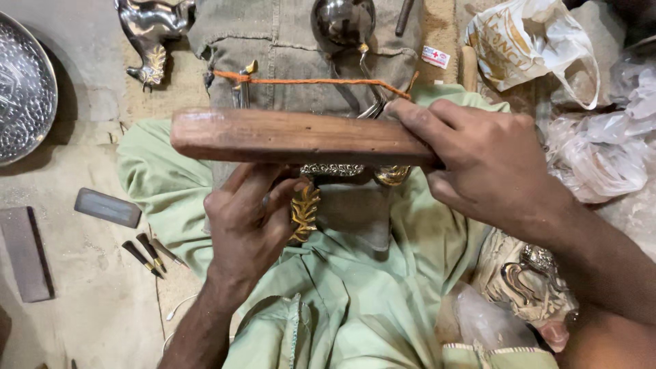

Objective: The person sits on the floor with an ornate brass figurine strapped to a sandbag cushion on their lap. They hold a punch against the figurine's raised patterns and strike it with a wooden mallet, repositioning the punch repeatedly to work different areas of the decoration.

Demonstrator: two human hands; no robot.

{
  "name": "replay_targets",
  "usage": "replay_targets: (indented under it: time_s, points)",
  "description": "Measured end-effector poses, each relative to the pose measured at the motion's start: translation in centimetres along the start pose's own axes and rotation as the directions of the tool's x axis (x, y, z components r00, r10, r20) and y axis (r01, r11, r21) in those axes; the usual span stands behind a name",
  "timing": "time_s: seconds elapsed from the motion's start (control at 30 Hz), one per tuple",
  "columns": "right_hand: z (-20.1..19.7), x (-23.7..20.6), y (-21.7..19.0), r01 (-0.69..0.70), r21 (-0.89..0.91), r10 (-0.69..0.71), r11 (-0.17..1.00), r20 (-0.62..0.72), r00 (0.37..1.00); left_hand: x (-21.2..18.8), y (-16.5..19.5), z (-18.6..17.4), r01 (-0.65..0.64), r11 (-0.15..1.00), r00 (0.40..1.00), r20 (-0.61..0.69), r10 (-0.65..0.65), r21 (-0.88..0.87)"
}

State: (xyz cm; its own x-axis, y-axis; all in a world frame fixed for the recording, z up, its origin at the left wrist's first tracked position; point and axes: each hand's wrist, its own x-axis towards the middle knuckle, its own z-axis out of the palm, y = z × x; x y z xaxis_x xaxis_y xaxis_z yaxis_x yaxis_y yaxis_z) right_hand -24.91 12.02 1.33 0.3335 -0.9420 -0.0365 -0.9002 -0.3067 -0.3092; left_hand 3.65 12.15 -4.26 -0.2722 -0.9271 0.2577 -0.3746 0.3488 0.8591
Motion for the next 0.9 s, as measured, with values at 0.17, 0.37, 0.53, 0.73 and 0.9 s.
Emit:
replay_targets:
  time_s: [0.17, 0.37, 0.53, 0.73, 0.9]
  points:
    - [0.0, 0.3, -0.7, -0.153, 0.227, 0.134, 0.962, 0.097, 0.986, 0.1, -0.2, -0.1, 0.022, 0.994, 1.000, 0.015, -0.024, 0.106]
    - [-0.3, -0.2, -0.9, 0.149, 0.177, -0.112, 0.973, -0.204, 0.973, 0.1, 0.1, -0.3, 0.056, 0.997, 0.998, 0.039, -0.058, 0.052]
    - [1.1, -0.7, 0.3, 0.008, -0.049, -0.008, 0.999, -0.006, 1.000, 0.4, 0.0, -0.2, 0.017, 0.996, 0.999, 0.027, -0.019, 0.084]
    - [0.9, -0.6, -0.4, 0.071, -0.126, -0.066, 0.990, 0.048, 0.997, 0.5, -0.2, -0.6, 0.003, 0.997, 0.998, 0.059, -0.008, 0.083]
    - [0.3, -0.4, -0.9, 0.097, 0.133, -0.083, 0.986, -0.105, 0.991, 0.4, -0.3, -0.8, 0.080, 0.991, 0.990, 0.106, -0.091, 0.105]
